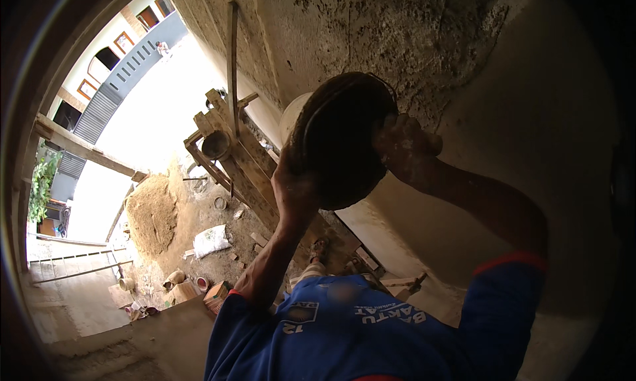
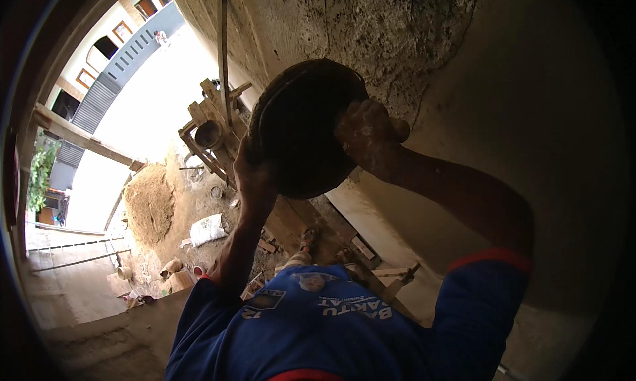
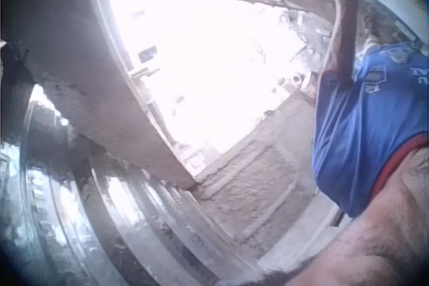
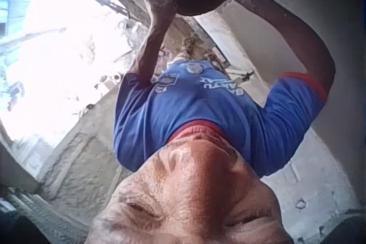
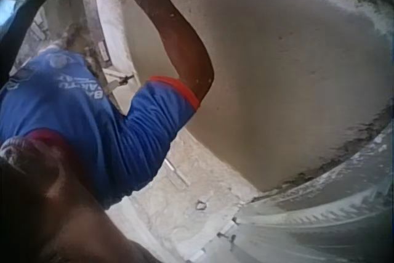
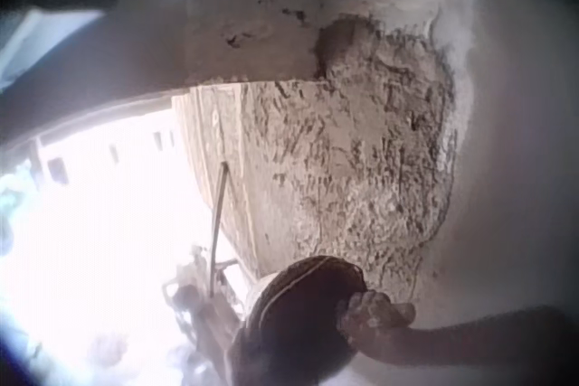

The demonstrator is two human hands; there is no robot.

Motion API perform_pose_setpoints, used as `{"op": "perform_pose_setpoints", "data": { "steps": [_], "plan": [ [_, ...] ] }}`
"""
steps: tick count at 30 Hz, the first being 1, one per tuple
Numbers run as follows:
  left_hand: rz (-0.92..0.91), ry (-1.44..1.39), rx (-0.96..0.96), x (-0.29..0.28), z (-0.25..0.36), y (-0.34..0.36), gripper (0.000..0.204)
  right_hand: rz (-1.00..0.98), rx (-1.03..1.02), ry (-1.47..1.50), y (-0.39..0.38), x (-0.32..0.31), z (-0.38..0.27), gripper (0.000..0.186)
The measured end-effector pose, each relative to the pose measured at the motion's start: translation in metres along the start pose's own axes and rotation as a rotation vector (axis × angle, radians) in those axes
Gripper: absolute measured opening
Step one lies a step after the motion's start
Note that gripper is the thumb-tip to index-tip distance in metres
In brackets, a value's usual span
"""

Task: The person applies mortar to a wall using a trowel and then levels the surface with a long wooden board while standing on scaffolding.

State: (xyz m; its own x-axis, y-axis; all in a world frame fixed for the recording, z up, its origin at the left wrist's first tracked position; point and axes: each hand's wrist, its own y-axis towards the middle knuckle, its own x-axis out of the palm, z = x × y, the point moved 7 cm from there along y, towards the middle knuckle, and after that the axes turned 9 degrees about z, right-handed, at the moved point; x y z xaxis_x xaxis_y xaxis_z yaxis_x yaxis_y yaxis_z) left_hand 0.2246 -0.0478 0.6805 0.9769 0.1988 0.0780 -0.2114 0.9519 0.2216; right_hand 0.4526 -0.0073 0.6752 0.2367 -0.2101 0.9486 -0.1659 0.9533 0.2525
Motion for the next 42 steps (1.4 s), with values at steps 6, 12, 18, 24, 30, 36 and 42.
{"op": "perform_pose_setpoints", "data": {
  "steps": [6, 12, 18, 24, 30, 36, 42],
  "plan": [
    [-0.011, 0.145, 0.058, 0.002, 0.008, 0.004, 0.048, 0.469, 0.203, -0.766, -0.029, -0.077, -0.032, 0.019],
    [-0.048, 0.245, 0.029, 0.007, -0.003, 0.001, 0.054, -0.301, -0.082, -2.416, -0.049, -0.092, -0.001, 0.034],
    [0.109, -0.262, -0.231, -0.030, -0.061, 0.022, 0.051, 0.083, 0.319, -2.711, -0.022, -0.039, 0.042, 0.040],
    [0.165, -0.341, -0.305, -0.076, -0.060, 0.036, 0.049, -0.140, 0.219, -2.685, 0.027, 0.100, 0.083, 0.038],
    [0.314, -0.230, -0.251, -0.123, -0.058, 0.036, 0.050, -0.140, 0.533, -2.539, 0.042, 0.152, 0.106, 0.037],
    [0.265, -0.258, -0.293, -0.111, -0.075, 0.033, 0.046, 0.350, -0.461, -2.721, 0.106, 0.172, -0.097, 0.060],
    [0.296, -0.272, -0.285, -0.119, -0.078, 0.029, 0.050, 0.607, -0.223, -2.656, 0.082, 0.170, -0.007, 0.068]
  ]
}}
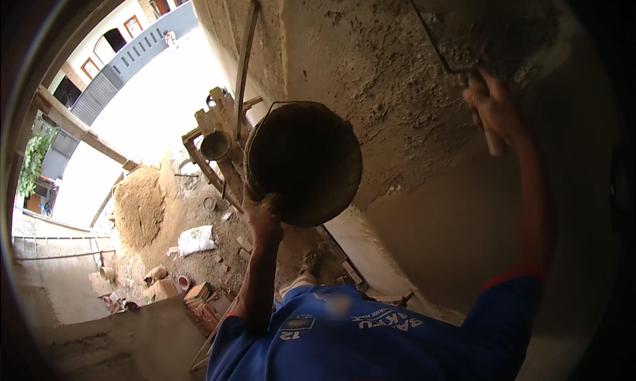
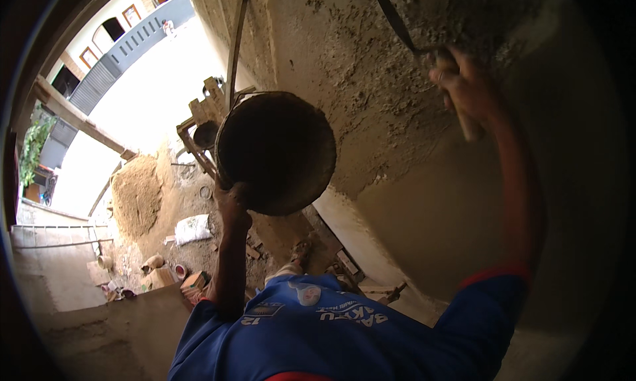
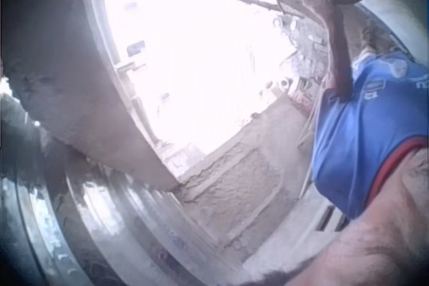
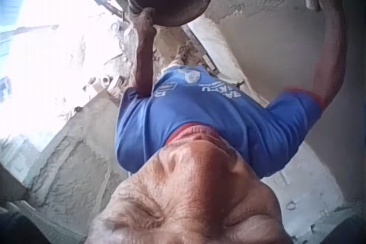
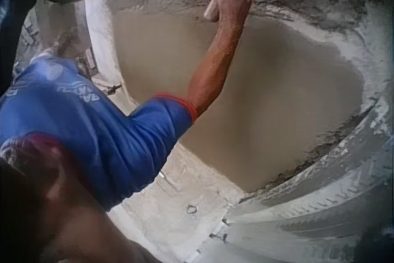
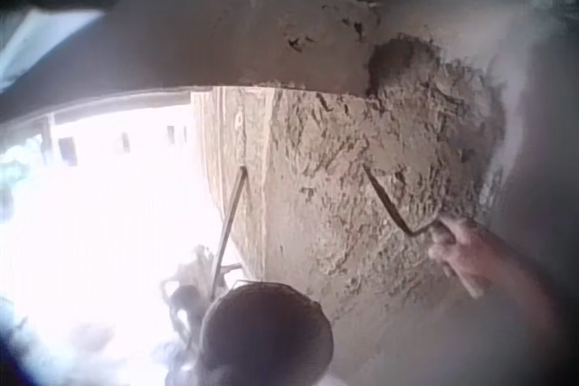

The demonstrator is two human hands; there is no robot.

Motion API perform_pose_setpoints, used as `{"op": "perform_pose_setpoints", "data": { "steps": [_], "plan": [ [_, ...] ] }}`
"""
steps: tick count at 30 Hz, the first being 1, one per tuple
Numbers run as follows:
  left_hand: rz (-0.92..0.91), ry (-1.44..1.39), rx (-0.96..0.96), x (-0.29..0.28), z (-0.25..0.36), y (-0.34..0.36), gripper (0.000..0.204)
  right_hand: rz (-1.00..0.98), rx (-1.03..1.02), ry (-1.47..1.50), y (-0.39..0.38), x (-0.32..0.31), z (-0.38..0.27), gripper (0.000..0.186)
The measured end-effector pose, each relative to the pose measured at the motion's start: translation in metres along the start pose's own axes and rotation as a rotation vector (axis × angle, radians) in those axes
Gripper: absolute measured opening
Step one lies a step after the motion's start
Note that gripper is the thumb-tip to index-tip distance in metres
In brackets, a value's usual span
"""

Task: The person applies mortar to a wall using a trowel and then levels the surface with a long wooden board while standing on scaffolding.

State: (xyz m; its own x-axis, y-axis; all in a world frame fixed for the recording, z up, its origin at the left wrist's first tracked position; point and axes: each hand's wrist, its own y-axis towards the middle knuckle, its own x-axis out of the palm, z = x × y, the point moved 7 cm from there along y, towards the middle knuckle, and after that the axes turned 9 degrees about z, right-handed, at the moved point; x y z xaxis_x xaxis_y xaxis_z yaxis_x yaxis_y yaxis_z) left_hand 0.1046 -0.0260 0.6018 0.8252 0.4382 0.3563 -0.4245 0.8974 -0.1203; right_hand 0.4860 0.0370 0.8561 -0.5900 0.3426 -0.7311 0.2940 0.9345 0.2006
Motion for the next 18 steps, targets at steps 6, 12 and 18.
{"op": "perform_pose_setpoints", "data": {
  "steps": [6, 12, 18],
  "plan": [
    [0.003, -0.080, 0.054, 0.024, -0.014, -0.019, 0.053, -0.866, 0.425, 0.540, -0.124, 0.153, 0.059, 0.041],
    [0.034, 0.024, 0.216, 0.031, -0.027, -0.032, 0.048, -0.714, 0.697, 0.787, -0.145, 0.257, 0.067, 0.025],
    [-0.091, 0.091, 0.162, 0.045, -0.013, -0.022, 0.049, -0.264, -0.709, 0.076, -0.134, 0.272, 0.024, 0.036]
  ]
}}
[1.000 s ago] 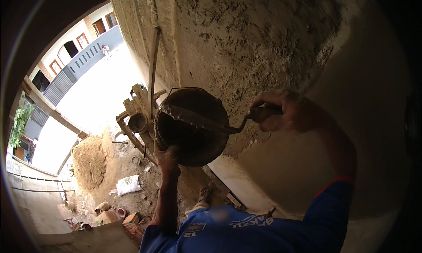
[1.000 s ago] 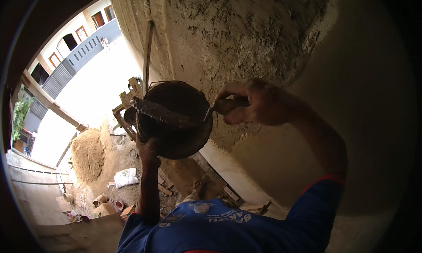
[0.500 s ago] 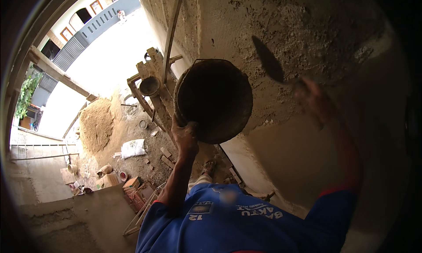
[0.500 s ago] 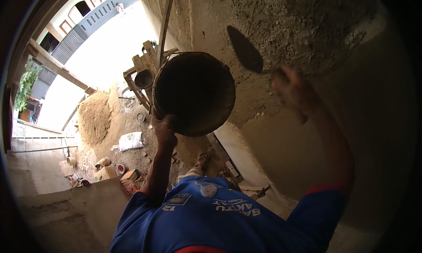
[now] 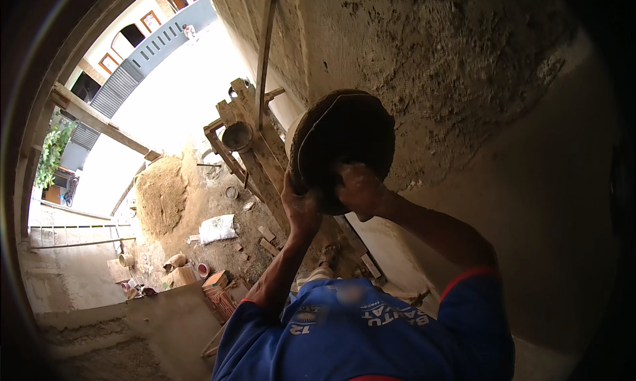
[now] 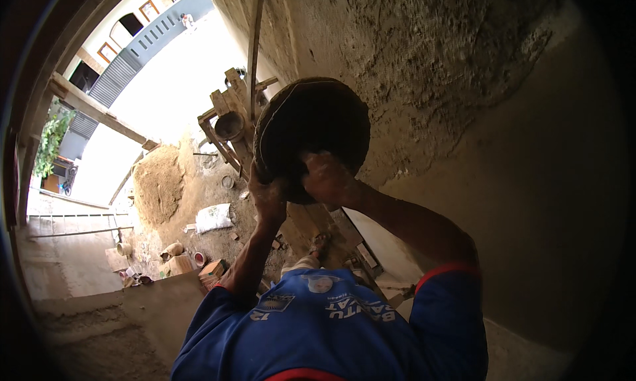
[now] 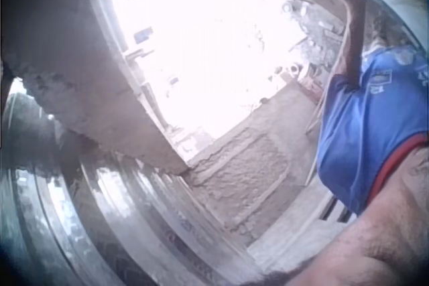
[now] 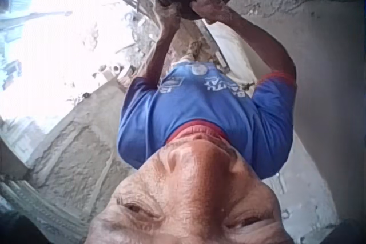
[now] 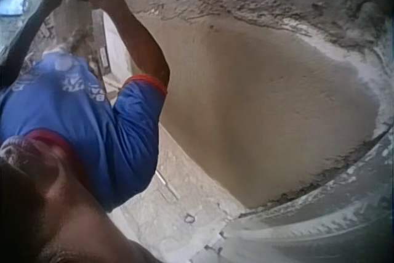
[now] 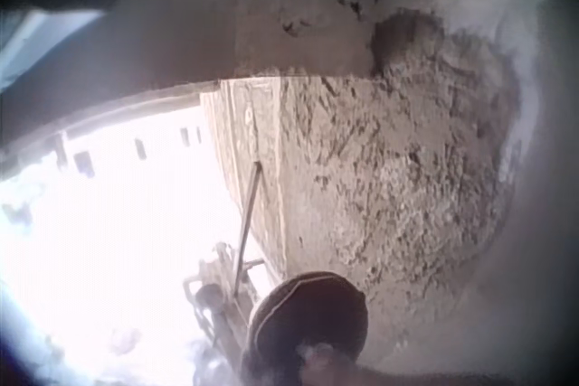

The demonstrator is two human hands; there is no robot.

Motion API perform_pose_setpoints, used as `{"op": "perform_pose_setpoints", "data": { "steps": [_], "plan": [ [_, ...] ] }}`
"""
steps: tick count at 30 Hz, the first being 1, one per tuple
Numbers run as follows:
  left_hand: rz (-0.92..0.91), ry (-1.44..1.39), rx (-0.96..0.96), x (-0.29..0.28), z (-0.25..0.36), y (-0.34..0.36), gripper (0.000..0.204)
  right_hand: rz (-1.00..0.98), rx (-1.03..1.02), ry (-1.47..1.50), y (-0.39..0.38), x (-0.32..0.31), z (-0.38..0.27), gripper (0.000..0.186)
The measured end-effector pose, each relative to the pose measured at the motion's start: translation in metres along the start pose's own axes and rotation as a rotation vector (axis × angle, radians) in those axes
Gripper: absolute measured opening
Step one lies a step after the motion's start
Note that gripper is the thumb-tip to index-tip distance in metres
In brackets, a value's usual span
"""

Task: The person applies mortar to a wall using a trowel and then levels the surface with a long wooden board while standing on scaffolding.

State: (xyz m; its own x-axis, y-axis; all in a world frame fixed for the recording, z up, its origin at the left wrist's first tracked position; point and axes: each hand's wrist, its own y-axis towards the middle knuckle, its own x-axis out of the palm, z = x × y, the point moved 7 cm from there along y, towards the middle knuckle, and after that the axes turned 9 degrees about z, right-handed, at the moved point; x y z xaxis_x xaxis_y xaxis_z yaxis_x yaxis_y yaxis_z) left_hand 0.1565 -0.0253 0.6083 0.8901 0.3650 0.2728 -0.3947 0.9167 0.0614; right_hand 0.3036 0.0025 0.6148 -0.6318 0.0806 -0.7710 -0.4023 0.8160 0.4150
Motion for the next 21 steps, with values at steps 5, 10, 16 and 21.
{"op": "perform_pose_setpoints", "data": {
  "steps": [5, 10, 16, 21],
  "plan": [
    [-0.046, 0.036, 0.050, -0.004, 0.029, 0.020, 0.048, -0.417, -0.259, -0.539, -0.005, 0.008, -0.021, 0.036],
    [-0.055, -0.084, -0.030, -0.002, 0.023, 0.024, 0.052, -0.450, -0.325, -0.256, -0.029, -0.038, 0.013, 0.031],
    [-0.107, -0.007, -0.036, 0.018, 0.026, 0.019, 0.056, -0.245, 0.241, 0.184, -0.019, -0.048, 0.079, 0.028],
    [-0.124, -0.080, -0.048, 0.038, 0.012, 0.019, 0.055, -0.024, 1.304, 2.775, -0.080, -0.024, 0.070, 0.029]
  ]
}}
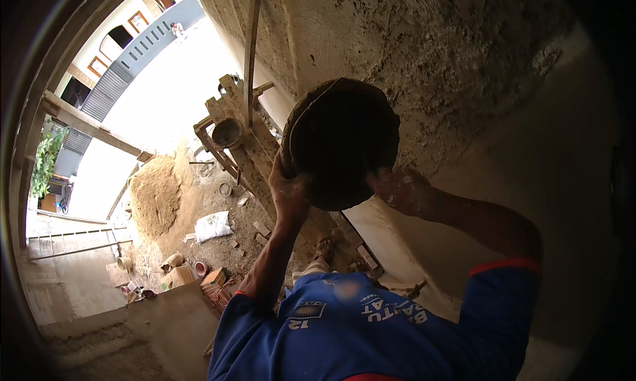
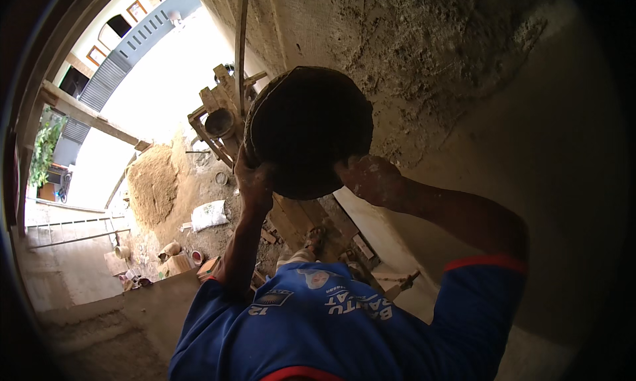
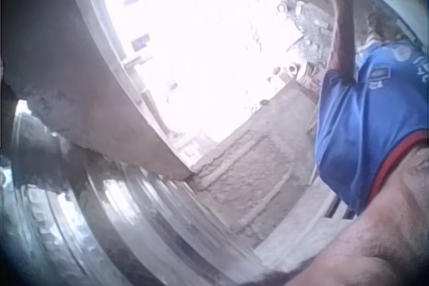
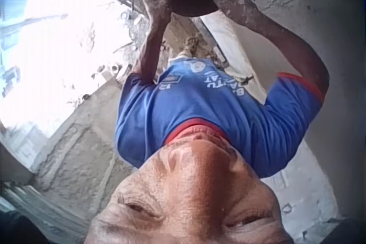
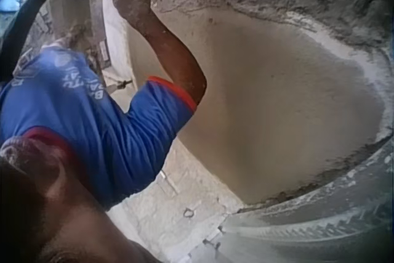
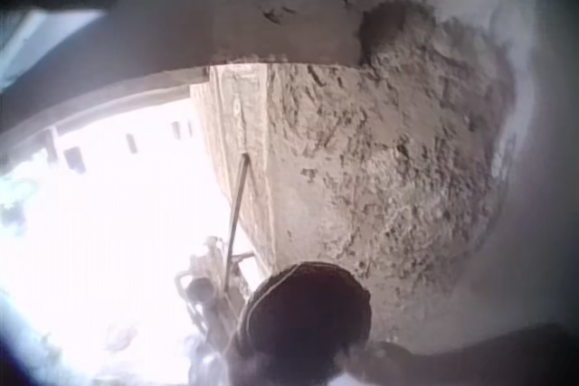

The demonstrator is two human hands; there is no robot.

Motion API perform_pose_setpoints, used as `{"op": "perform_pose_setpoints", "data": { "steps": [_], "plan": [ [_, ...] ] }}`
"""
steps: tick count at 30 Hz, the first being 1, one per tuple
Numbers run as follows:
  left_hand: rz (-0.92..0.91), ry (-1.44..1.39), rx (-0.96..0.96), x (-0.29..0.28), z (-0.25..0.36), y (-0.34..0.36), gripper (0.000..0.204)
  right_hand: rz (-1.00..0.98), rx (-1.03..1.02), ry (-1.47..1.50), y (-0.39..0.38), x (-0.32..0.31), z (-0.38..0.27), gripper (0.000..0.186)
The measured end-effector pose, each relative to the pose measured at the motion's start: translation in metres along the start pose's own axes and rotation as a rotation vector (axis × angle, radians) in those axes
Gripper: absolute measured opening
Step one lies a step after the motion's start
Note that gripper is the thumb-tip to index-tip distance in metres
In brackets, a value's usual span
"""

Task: The person applies mortar to a wall using a trowel and then levels the surface with a long wooden board while standing on scaffolding.

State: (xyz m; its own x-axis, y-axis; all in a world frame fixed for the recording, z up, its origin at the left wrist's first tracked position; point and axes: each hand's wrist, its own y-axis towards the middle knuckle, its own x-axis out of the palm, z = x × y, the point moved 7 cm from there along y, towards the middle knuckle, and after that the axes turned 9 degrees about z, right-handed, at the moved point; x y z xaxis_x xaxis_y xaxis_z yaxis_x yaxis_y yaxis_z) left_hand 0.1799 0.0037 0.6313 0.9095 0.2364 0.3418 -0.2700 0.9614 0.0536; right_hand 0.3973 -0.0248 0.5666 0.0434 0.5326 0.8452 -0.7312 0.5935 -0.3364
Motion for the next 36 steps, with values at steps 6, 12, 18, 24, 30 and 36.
{"op": "perform_pose_setpoints", "data": {
  "steps": [6, 12, 18, 24, 30, 36],
  "plan": [
    [0.032, 0.137, 0.038, 0.002, 0.008, -0.015, 0.047, -0.294, 0.636, 1.963, -0.019, 0.131, 0.059, 0.016],
    [-0.032, 0.140, 0.098, 0.033, 0.016, -0.019, 0.045, -0.527, -0.272, 0.154, -0.024, 0.082, -0.012, 0.020],
    [-0.111, 0.183, 0.073, 0.039, 0.010, -0.021, 0.048, 0.074, -0.847, -2.195, -0.023, 0.038, -0.038, 0.023],
    [-0.101, 0.200, 0.078, 0.045, -0.007, -0.031, 0.047, 0.230, -0.999, -2.508, -0.035, 0.033, -0.008, 0.031],
    [-0.100, -0.028, -0.034, 0.045, 0.023, -0.045, 0.046, 0.605, -0.842, -2.596, -0.097, 0.077, 0.018, 0.038],
    [-0.120, -0.141, -0.041, 0.049, 0.026, -0.053, 0.047, 0.796, -0.858, -2.759, -0.178, 0.155, 0.065, 0.052]
  ]
}}
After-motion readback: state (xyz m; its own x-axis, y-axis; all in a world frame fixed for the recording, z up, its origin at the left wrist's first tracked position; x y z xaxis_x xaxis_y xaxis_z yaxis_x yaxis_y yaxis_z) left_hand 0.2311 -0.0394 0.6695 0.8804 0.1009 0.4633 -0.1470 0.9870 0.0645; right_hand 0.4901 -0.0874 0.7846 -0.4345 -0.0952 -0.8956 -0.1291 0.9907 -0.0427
